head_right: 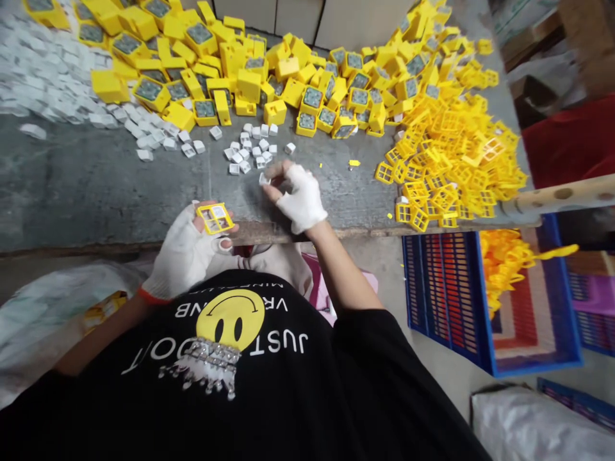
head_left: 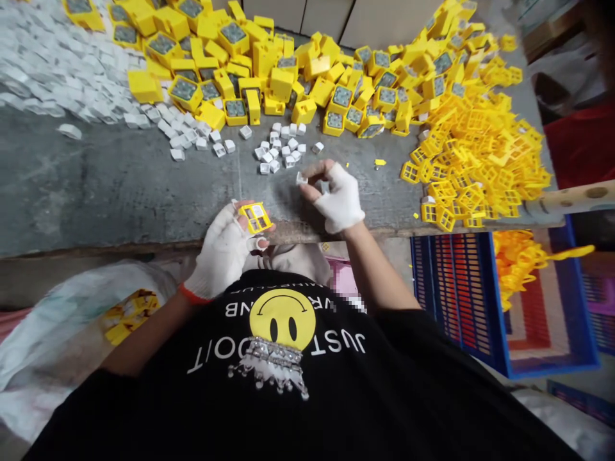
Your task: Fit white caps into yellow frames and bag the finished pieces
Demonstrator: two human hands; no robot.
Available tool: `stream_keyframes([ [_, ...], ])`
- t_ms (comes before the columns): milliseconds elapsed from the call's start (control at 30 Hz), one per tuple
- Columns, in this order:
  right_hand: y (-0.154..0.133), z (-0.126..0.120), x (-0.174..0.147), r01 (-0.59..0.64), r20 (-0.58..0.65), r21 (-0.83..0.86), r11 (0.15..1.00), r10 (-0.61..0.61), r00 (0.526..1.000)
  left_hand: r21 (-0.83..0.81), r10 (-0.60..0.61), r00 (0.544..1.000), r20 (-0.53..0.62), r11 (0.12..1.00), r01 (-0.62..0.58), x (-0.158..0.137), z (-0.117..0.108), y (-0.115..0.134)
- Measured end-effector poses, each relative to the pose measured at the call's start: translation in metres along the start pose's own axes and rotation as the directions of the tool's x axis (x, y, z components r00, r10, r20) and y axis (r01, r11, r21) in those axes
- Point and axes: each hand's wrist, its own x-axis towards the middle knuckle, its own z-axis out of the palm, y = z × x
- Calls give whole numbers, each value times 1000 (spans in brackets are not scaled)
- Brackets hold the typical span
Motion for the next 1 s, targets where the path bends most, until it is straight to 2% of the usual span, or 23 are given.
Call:
stream_keyframes([
  [67, -19, -3, -26, 107, -41, 134, 985, -102, 994, 23, 68, 997, 44, 997, -69, 2, 0, -5],
  [233, -57, -6, -59, 253, -56, 168, 953, -247, 967, 34, 198, 968, 153, 978, -206, 1, 3, -14],
  [400, -60, -5, -66, 347, -94, 105, 932, -338, 936, 2, 268, 942, 201, 962, -274, -6, 8, -18],
  [533, -57, -6, -70, 405, -88, -50, 913, -408, 909, 5, 331, 920, 207, 940, -340, -8, 10, -21],
  [600, -56, -4, -73, 418, -39, -137, 898, -427, 903, 8, 304, 930, 206, 950, -312, -9, 10, -21],
  [667, -55, -1, -76, 425, 32, -175, 888, -427, 904, 19, 210, 959, 190, 976, -218, -10, 7, -20],
  [767, -44, -4, -68, 457, 193, -112, 883, -432, 881, 18, 43, 989, 139, 999, -46, -10, 2, -17],
  [800, -36, -8, -60, 436, 214, -108, 893, -408, 888, 7, 3, 994, 114, 1000, -4, -9, 0, -15],
  [833, -24, -13, -49, 384, 199, -136, 913, -355, 914, -5, -22, 996, 84, 1000, 22, -9, -2, -14],
  [900, 5, -24, -19, 192, 74, -265, 945, -178, 981, -26, -43, 999, 26, 999, 43, -8, -3, -12],
  [967, 37, -34, 17, 25, -11, -387, 922, -32, 999, -32, -46, 999, -12, 998, 46, -8, -3, -11],
  [1000, 51, -36, 35, 13, 15, -425, 905, -8, 1000, -29, -49, 999, -22, 998, 48, -8, -2, -10],
])
